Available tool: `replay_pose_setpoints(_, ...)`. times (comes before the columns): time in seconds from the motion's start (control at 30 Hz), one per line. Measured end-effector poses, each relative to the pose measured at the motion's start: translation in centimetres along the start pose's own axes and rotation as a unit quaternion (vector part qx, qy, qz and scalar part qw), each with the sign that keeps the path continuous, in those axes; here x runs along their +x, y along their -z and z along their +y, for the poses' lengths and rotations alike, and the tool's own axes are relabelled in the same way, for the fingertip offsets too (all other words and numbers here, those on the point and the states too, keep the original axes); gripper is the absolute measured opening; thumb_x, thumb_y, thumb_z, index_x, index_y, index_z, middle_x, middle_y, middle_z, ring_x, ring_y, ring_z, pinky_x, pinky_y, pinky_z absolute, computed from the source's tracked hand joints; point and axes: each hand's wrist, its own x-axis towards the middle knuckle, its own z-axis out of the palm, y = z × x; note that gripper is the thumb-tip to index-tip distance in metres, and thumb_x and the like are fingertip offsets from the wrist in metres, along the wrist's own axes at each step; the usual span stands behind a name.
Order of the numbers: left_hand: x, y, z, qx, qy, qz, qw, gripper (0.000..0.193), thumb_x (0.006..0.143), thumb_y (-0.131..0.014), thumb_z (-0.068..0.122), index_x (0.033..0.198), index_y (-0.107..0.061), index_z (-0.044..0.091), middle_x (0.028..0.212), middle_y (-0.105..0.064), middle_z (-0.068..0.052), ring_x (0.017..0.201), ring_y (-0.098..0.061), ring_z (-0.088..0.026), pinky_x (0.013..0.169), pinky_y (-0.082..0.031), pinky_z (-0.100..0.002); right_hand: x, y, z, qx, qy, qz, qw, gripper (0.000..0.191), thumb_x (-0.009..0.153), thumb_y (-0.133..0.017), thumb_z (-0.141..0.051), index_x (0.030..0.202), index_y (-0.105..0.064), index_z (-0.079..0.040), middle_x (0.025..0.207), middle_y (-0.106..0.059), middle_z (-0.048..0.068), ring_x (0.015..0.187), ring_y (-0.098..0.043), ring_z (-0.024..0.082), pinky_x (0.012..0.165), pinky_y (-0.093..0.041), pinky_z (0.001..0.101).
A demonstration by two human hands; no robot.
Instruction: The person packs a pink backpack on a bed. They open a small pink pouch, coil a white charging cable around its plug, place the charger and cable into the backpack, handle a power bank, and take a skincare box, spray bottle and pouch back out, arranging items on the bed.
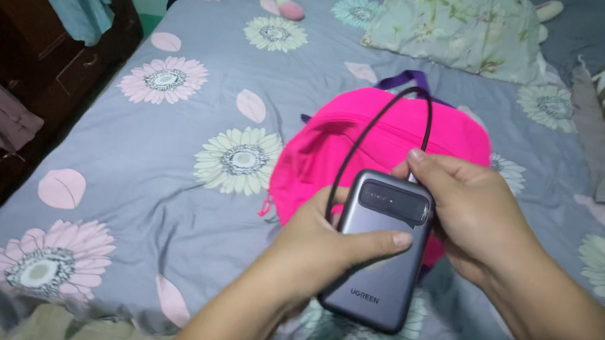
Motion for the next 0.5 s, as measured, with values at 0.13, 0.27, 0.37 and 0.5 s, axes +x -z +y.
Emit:
replay_pose_setpoints(0.13,-0.8,-3.7,-3.0,-0.085,-0.011,0.129,0.988,0.064,0.074,-0.085,0.024,0.127,-0.057,0.001,0.098,-0.070,-0.009,0.082,-0.068,-0.014,0.070,-0.057,-0.029,-1.3,2.7,0.0,0.010,0.013,0.053,0.998,0.029,0.103,-0.060,-0.025,0.090,-0.070,0.000,0.078,-0.070,0.009,0.066,-0.064,0.017,0.063,-0.054,0.0323)
replay_pose_setpoints(0.27,-1.3,-4.4,-6.6,-0.043,0.020,0.319,0.947,0.076,0.078,-0.084,0.044,0.133,-0.050,0.005,0.105,-0.064,-0.001,0.096,-0.064,-0.012,0.084,-0.053,-0.027,-2.2,4.2,1.3,0.042,0.025,0.103,0.993,0.028,0.103,-0.060,-0.024,0.091,-0.070,-0.001,0.078,-0.070,0.007,0.065,-0.065,0.015,0.062,-0.055,0.0318)
replay_pose_setpoints(0.37,-3.2,-5.7,-8.0,0.041,0.032,0.429,0.902,0.079,0.082,-0.085,0.054,0.124,-0.052,-0.005,0.116,-0.043,-0.005,0.106,-0.054,-0.016,0.084,-0.059,-0.031,-2.8,5.2,1.9,0.084,-0.007,0.138,0.987,0.026,0.104,-0.061,-0.025,0.093,-0.069,-0.003,0.079,-0.070,0.006,0.065,-0.065,0.016,0.062,-0.055,0.0321)
replay_pose_setpoints(0.5,-5.0,-6.7,-6.4,-0.044,0.112,0.189,0.974,0.070,0.084,-0.079,0.055,0.117,-0.067,-0.006,0.097,-0.066,-0.009,0.083,-0.062,-0.017,0.072,-0.051,-0.032,-3.8,5.6,1.2,0.088,-0.033,0.141,0.985,0.023,0.101,-0.063,-0.024,0.095,-0.069,-0.003,0.078,-0.070,0.006,0.065,-0.064,0.016,0.059,-0.054,0.0323)
